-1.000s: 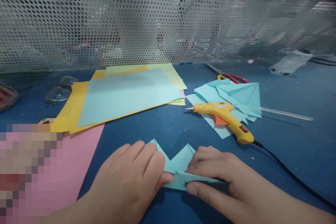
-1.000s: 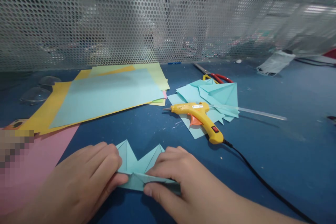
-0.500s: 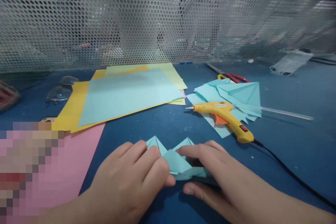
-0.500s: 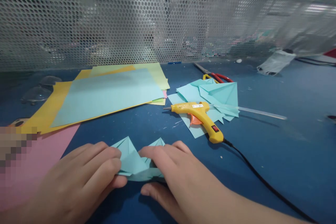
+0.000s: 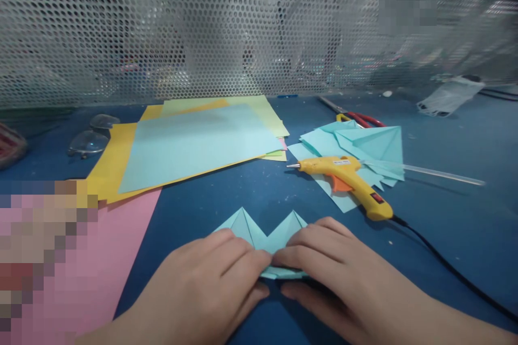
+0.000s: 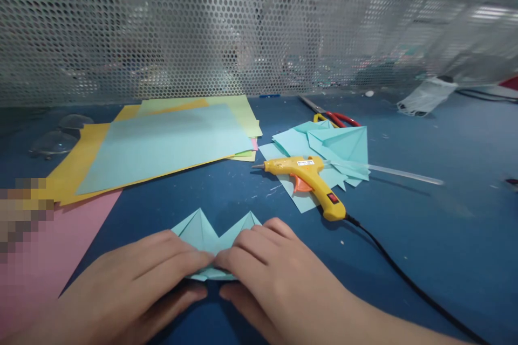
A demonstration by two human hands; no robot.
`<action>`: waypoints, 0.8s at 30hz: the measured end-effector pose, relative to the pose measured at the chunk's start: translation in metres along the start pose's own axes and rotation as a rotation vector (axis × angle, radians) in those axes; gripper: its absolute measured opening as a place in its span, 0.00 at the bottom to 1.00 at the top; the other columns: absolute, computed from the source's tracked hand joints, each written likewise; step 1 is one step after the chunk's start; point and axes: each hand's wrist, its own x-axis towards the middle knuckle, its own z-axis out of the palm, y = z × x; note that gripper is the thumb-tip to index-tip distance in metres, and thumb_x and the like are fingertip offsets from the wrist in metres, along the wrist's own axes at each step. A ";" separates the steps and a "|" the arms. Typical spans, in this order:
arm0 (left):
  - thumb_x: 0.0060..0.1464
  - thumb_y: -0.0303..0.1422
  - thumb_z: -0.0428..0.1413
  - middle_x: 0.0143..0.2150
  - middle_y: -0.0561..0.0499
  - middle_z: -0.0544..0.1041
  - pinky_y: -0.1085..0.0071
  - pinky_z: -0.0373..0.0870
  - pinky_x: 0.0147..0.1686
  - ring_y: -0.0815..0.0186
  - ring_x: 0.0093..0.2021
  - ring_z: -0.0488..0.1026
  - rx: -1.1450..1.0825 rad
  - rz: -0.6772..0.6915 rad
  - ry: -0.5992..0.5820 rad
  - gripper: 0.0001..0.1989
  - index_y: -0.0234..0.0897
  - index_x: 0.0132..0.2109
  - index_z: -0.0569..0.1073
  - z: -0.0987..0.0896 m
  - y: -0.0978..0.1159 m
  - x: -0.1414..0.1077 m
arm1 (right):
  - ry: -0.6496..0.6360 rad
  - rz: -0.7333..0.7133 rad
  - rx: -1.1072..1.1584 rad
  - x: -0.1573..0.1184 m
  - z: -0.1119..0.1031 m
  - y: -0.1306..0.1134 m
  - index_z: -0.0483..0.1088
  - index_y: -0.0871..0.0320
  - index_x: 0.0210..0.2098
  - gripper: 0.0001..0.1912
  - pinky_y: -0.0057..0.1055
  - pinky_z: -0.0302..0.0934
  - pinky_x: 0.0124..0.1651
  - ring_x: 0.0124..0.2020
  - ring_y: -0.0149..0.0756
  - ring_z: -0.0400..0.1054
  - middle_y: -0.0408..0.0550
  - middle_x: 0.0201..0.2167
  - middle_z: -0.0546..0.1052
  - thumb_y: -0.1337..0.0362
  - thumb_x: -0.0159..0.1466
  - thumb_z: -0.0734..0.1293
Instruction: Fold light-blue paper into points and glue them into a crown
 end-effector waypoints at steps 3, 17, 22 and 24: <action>0.66 0.28 0.39 0.33 0.54 0.76 0.67 0.69 0.31 0.63 0.32 0.72 -0.061 0.000 -0.066 0.17 0.41 0.37 0.71 0.001 -0.002 -0.001 | 0.036 -0.038 -0.068 -0.001 0.001 -0.003 0.71 0.55 0.43 0.07 0.34 0.56 0.42 0.34 0.32 0.68 0.42 0.32 0.75 0.66 0.66 0.64; 0.64 0.18 0.33 0.25 0.52 0.76 0.66 0.61 0.22 0.64 0.24 0.71 0.201 0.173 0.229 0.28 0.37 0.30 0.74 0.000 0.008 0.005 | 0.309 -0.183 -0.232 0.001 0.019 -0.010 0.71 0.58 0.31 0.18 0.33 0.52 0.37 0.25 0.28 0.63 0.40 0.23 0.73 0.76 0.68 0.54; 0.64 0.17 0.34 0.25 0.51 0.77 0.66 0.60 0.22 0.64 0.25 0.71 0.234 0.138 0.210 0.28 0.37 0.29 0.75 -0.003 0.013 0.006 | 0.259 -0.198 -0.282 0.000 0.015 -0.015 0.71 0.59 0.28 0.24 0.34 0.54 0.37 0.25 0.29 0.65 0.42 0.23 0.73 0.77 0.68 0.48; 0.64 0.17 0.34 0.25 0.52 0.77 0.66 0.60 0.22 0.64 0.25 0.71 0.242 0.140 0.226 0.28 0.37 0.29 0.75 -0.004 0.015 0.005 | 0.257 -0.204 -0.302 0.000 0.014 -0.017 0.71 0.59 0.29 0.25 0.34 0.55 0.38 0.26 0.30 0.66 0.43 0.24 0.74 0.77 0.69 0.48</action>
